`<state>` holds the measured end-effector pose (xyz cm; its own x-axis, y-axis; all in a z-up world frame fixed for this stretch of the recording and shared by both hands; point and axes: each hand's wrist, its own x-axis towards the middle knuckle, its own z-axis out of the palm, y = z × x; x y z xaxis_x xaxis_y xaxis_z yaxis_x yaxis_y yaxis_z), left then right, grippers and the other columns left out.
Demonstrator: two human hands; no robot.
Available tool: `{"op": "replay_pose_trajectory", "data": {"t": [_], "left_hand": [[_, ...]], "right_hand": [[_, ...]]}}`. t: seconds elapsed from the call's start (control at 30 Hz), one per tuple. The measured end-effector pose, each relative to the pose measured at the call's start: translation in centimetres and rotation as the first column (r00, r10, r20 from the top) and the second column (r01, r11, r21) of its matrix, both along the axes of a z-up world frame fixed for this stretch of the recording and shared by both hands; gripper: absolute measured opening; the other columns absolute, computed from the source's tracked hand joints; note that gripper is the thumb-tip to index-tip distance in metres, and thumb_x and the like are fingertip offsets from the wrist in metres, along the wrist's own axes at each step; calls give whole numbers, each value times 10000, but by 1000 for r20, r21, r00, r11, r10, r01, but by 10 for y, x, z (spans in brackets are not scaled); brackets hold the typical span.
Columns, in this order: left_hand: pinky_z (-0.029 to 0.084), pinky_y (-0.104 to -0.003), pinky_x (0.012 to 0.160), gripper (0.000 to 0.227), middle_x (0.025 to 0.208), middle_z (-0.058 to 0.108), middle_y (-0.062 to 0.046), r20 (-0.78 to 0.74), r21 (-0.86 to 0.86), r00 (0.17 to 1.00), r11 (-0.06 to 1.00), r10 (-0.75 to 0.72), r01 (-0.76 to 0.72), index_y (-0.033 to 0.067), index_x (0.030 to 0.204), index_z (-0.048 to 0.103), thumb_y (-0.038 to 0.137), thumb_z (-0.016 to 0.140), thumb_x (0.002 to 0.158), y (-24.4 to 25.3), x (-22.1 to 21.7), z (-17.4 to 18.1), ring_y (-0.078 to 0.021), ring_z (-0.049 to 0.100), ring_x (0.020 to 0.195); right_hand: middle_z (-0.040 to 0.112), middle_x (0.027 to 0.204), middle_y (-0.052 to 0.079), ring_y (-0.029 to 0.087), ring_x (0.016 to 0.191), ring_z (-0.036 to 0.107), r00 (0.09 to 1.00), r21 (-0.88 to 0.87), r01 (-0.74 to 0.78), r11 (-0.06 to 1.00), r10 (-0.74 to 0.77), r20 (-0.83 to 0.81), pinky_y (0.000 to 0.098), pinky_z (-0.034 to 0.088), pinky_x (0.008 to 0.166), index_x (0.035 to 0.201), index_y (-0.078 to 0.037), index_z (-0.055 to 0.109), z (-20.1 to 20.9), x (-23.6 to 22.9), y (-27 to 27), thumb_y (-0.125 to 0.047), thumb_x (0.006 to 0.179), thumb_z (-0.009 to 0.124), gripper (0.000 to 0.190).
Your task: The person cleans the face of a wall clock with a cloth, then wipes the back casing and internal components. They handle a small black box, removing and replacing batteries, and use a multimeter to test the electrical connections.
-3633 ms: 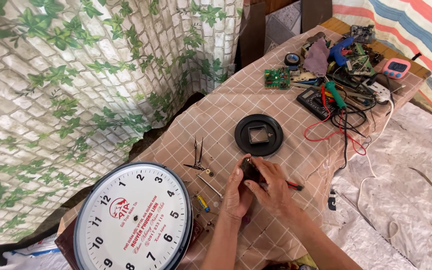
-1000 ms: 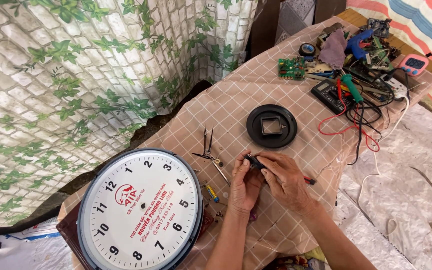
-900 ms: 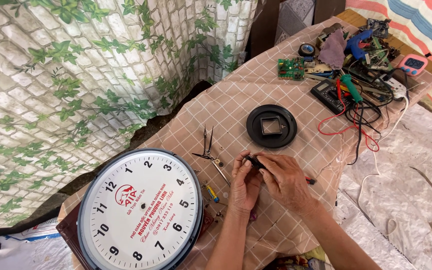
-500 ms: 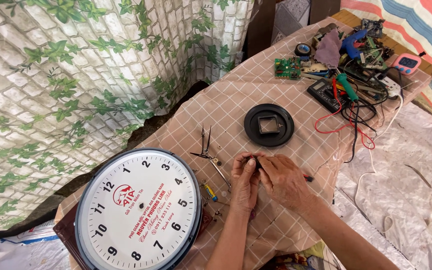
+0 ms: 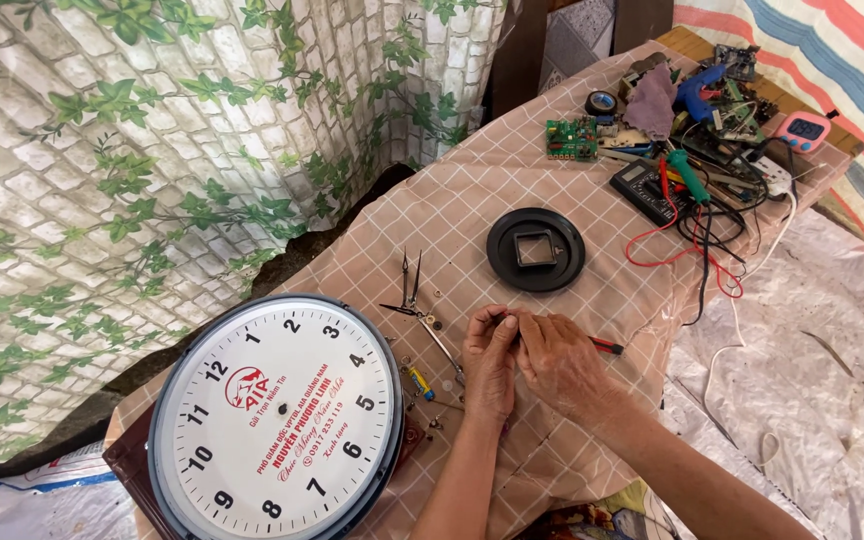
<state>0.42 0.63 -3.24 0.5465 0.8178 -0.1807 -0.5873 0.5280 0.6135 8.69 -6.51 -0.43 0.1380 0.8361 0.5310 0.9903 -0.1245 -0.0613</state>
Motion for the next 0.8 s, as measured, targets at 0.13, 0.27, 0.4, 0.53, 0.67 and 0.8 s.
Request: {"op": "replay_pose_trajectory", "data": {"t": [0.13, 0.27, 0.4, 0.53, 0.67, 0.8], "left_hand": [[581, -285, 856, 280, 1008, 670, -100, -45, 15, 999, 1000, 16, -15, 24, 1139, 653, 114, 792, 914, -1, 1, -1, -160, 665, 958], [575, -274, 837, 301, 980, 655, -84, -70, 34, 997, 999, 28, -25, 12, 1154, 671, 140, 798, 914, -3, 0, 6, -143, 647, 937], [566, -266, 819, 316, 959, 648, -72, -84, 33, 996, 999, 37, -35, 12, 1160, 686, 139, 814, 901, -3, 0, 8, -133, 645, 910], [568, -268, 804, 321, 944, 645, -76, -97, 40, 995, 999, 39, -35, 3, 1160, 692, 140, 815, 897, -3, 0, 9, -137, 647, 892], [581, -279, 812, 316, 931, 655, -77, -77, 28, 996, 999, 40, -38, 1, 1161, 697, 128, 814, 896, -1, -1, 9, -143, 670, 891], [602, -289, 790, 315, 945, 672, -82, -43, -26, 999, 1000, 7, -8, 6, 1177, 697, 129, 795, 904, 4, -2, -2, -162, 696, 878]], "right_hand": [[671, 886, 170, 332, 815, 728, 996, 14, 27, 1000, -28, 79, 431, 578, 868, 1156, -7, 643, -15, 1, 2, -111, 830, 629, 342], [644, 927, 174, 339, 860, 697, 994, 37, 50, 998, -54, 95, 426, 568, 853, 1215, 10, 624, -16, -2, 2, -80, 800, 626, 424], [627, 931, 166, 329, 846, 680, 994, 29, 62, 998, -65, 94, 412, 570, 822, 1239, 7, 607, -28, 1, 2, -65, 777, 626, 468], [620, 926, 173, 336, 834, 677, 994, -4, 77, 997, -77, 80, 387, 574, 778, 1266, 18, 586, -37, 4, 3, -53, 802, 604, 470], [620, 958, 176, 341, 870, 674, 997, -52, 67, 996, -69, -34, 394, 578, 776, 1294, 21, 559, -24, 0, 3, -59, 853, 560, 448], [608, 995, 162, 316, 913, 661, 993, -63, 78, 995, -83, -85, 373, 581, 776, 1357, -6, 528, 13, -12, 0, -95, 897, 530, 468]]}}
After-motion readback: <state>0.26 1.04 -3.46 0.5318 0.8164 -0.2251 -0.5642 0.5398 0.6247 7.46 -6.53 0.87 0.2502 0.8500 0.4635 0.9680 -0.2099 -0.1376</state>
